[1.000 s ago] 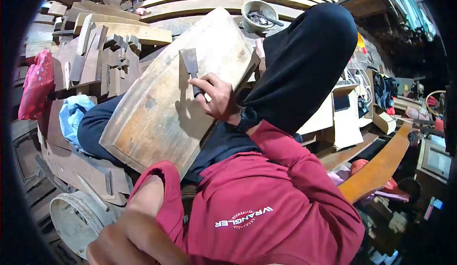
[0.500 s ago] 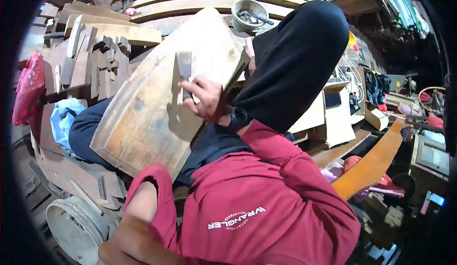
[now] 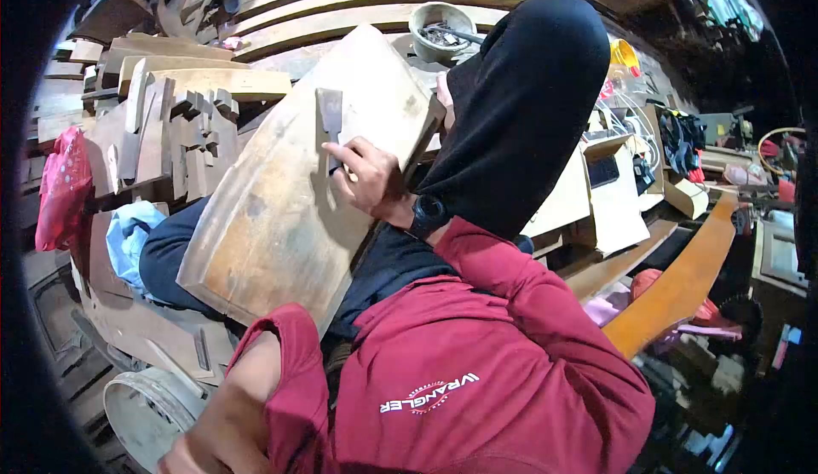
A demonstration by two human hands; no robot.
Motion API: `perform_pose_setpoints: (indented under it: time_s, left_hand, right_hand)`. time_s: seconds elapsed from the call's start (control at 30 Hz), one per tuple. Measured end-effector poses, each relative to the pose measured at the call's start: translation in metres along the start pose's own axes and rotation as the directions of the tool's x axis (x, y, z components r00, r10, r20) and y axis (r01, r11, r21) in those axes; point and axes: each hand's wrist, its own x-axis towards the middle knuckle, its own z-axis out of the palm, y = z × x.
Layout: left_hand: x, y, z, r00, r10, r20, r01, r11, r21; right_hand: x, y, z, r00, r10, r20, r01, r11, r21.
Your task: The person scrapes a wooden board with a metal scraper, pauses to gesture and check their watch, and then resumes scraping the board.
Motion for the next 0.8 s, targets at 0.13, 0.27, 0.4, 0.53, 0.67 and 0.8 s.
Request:
perform_pose_setpoints:
  time_s: [0.13,0.27,0.4,0.53,0.67,0.8]
  left_hand:
    - [-0.003,0.001,0.018,0.967,-0.153,-0.205,0.171,0.982,0.075]
    - [-0.01,-0.008,0.018,0.968,-0.109,-0.227,0.134,0.986,0.097]
    - [-0.014,-0.013,0.017,0.965,-0.072,-0.25,0.103,0.988,0.112]
    - [-0.018,-0.014,0.016,0.966,-0.057,-0.252,0.09,0.989,0.119]
    - [-0.02,-0.015,0.017,0.962,-0.045,-0.269,0.083,0.988,0.132]
    - [-0.022,-0.011,0.017,0.958,-0.038,-0.284,0.084,0.985,0.153]
  right_hand:
    - [-0.003,0.0,0.004,0.999,0.031,0.036,-0.03,0.999,-0.027]
    - [-0.002,-0.001,0.0,1.0,0.012,-0.013,-0.012,1.0,-0.003]
    - [0.0,0.0,0.004,1.0,0.009,0.012,-0.009,1.0,0.0]
    - [0.0,0.0,-0.004,0.998,-0.058,-0.021,0.059,0.998,0.037]
    - [0.0,-0.002,0.002,1.0,-0.012,0.007,0.012,1.0,0.005]
    - [0.004,-0.008,-0.007,0.999,-0.051,-0.015,0.052,0.997,0.057]
